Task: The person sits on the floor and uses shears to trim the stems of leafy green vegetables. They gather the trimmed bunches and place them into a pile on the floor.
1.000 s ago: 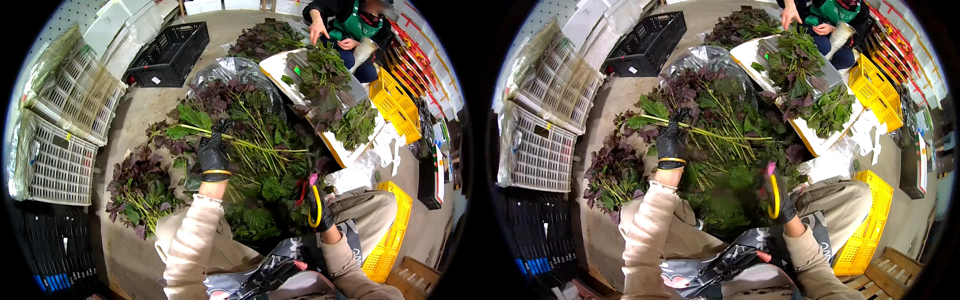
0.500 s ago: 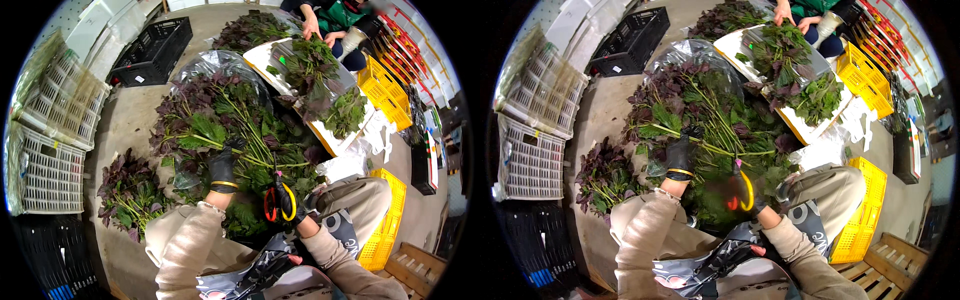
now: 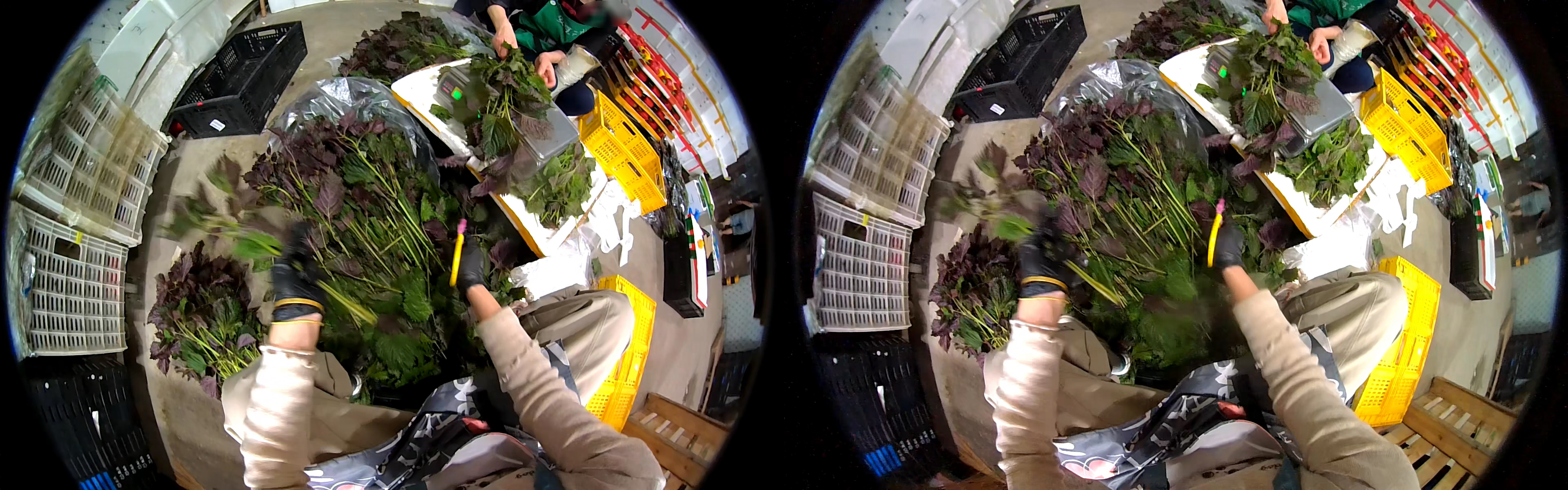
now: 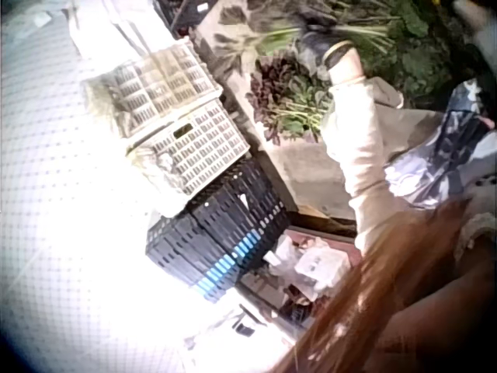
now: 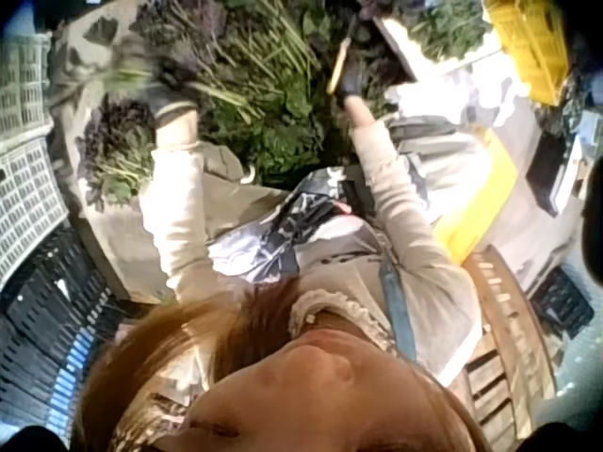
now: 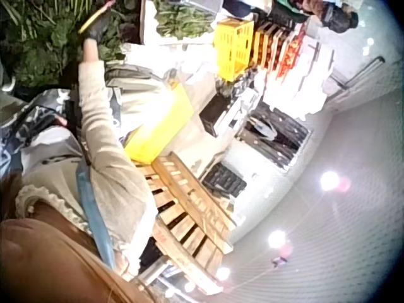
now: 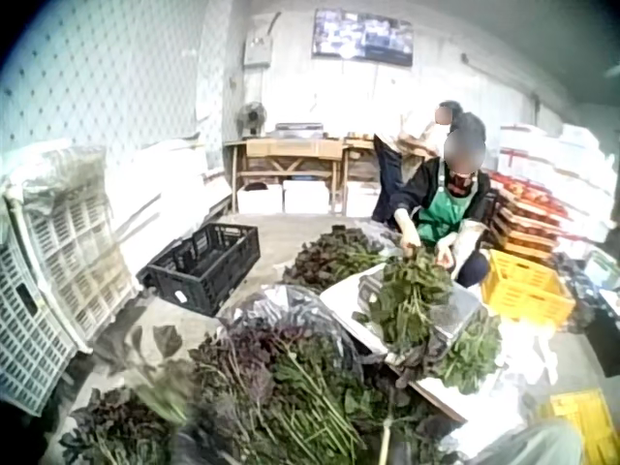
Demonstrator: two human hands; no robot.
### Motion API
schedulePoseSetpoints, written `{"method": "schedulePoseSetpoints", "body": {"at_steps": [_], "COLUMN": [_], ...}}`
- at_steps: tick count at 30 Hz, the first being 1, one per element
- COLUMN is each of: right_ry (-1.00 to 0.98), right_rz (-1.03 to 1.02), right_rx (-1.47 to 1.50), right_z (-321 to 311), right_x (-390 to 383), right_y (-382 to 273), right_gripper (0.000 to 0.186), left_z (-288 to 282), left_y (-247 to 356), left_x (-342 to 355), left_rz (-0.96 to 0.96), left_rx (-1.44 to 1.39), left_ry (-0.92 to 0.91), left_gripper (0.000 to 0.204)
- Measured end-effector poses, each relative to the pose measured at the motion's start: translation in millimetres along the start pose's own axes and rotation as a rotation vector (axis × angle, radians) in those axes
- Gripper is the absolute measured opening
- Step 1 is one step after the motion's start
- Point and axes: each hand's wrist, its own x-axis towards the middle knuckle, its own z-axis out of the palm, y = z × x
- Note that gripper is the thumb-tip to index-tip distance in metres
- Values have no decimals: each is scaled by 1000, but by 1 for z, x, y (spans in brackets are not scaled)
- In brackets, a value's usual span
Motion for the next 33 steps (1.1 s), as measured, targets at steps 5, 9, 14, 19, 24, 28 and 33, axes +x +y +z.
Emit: {"method": "schedulePoseSetpoints", "body": {"at_steps": [5,9,14,19,24,28,33], "right_ry": [26,-104,-207,7,-108,-191,-198], "right_rz": [-239,-113,-176,-401,-217,-63,-84], "right_rx": [-150,-358,-584,-230,-305,823,740], "right_z": [57,77,70,36,2,-9,-10], "right_x": [50,61,76,104,85,36,13], "right_y": [45,29,25,19,-24,-58,-53], "right_gripper": [18,23,22,21,24,30,36], "left_z": [13,14,10,16,28,28,42], "left_y": [2,7,0,-10,-12,-19,-22], "left_x": [-14,-17,-12,-10,-11,-11,-18], "left_rz": [106,227,133,51,17,80,45], "left_rx": [90,77,115,36,-19,-56,-5], "left_ry": [-256,-144,-190,-130,-25,8,42], "left_gripper": [26,25,29,29,25,22,16]}}
